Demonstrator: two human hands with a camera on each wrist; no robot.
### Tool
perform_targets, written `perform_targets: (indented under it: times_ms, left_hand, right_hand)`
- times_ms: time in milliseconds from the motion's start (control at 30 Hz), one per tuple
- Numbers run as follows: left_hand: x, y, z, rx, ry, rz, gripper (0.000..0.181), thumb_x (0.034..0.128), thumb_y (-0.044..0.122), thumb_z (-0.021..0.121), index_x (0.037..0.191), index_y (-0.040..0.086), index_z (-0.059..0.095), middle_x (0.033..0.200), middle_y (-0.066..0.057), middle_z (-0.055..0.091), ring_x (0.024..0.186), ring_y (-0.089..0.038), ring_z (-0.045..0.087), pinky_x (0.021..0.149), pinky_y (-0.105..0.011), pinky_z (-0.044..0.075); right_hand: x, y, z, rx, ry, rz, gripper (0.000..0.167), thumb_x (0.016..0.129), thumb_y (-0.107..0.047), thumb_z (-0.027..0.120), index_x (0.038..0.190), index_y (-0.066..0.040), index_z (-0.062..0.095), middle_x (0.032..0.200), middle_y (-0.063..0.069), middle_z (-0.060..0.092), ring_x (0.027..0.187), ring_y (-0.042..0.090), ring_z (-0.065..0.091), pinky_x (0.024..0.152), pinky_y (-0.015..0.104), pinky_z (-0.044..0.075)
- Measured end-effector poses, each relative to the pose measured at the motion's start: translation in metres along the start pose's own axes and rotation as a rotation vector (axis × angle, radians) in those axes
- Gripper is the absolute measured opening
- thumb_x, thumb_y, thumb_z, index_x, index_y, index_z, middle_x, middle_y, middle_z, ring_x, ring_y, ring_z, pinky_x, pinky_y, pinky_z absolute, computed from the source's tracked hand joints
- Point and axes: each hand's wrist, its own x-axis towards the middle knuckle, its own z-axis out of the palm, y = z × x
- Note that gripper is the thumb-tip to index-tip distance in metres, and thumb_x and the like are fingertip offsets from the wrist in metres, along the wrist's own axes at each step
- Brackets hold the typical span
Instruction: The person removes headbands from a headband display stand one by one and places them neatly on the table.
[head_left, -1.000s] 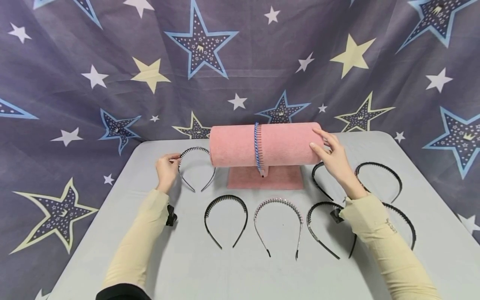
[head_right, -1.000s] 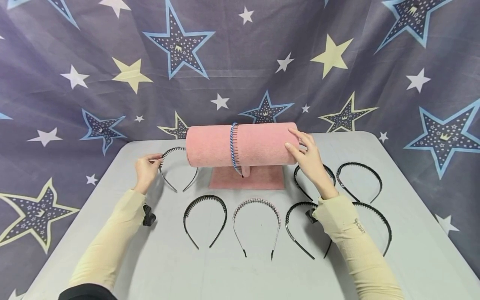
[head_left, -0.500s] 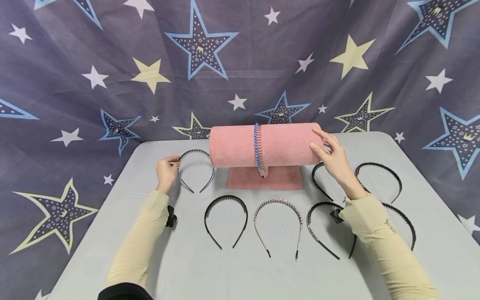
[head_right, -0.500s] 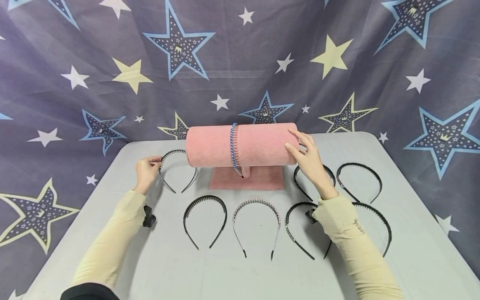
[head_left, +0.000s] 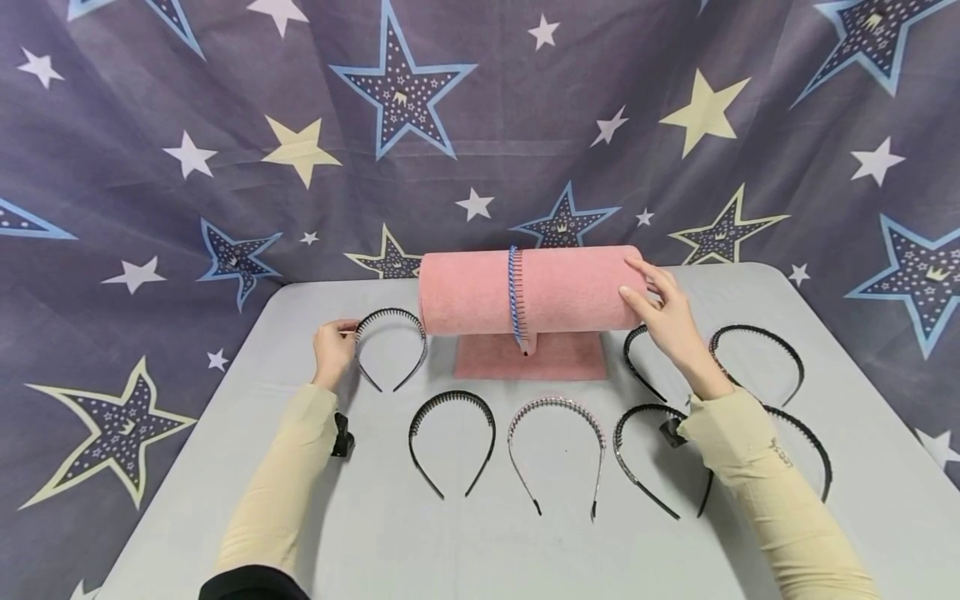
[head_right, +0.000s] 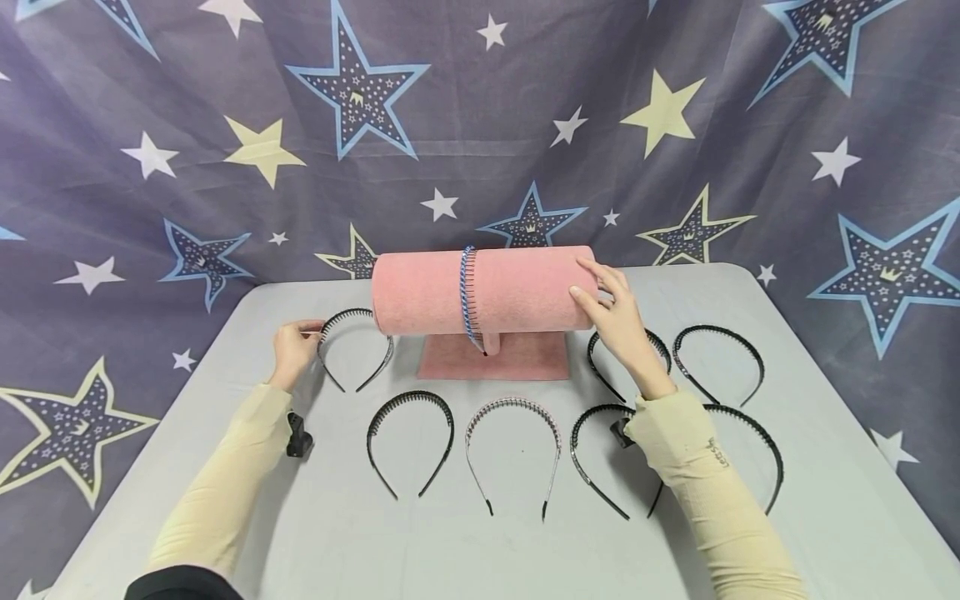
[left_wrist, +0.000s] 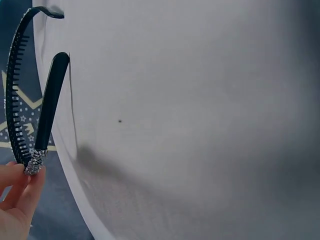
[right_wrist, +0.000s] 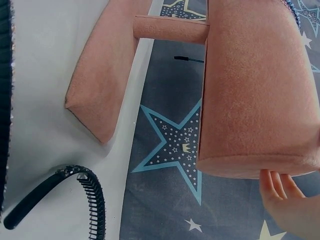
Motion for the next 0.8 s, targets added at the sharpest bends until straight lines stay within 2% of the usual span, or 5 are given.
perform_targets:
  times_ms: [367,800]
  left_hand:
    - [-0.0009,-0.0054,0.0021,0.04,-0.016,-0.003,0.026,0.0759,-0.008,0.048,0.095,-0.007,0.066,0.093,-0.022,0.064,0.08,-0.035,0.061,0.073,-0.042,0.046]
    - [-0.0025,-0.0069,0.0047,0.05,-0.073,-0.07,0.027,0.0796,-0.006,0.046,0.1,-0.007,0.063,0.099,-0.024,0.061,0.086,-0.035,0.059,0.075,-0.042,0.047]
  right_hand:
    - [0.0003,0.0003,0.0007,0.009,0.003,-0.017,0.041,0.086,0.0,0.051,0.125,0.008,0.042,0.117,0.015,0.038,0.096,0.002,0.045,0.081,0.008,0.042]
    - [0.0003,0.0015,0.0001,0.008,-0.003,-0.011,0.041,0.087,-0.001,0.051,0.126,0.007,0.042,0.117,0.015,0.038,0.097,0.005,0.044,0.081,0.007,0.041]
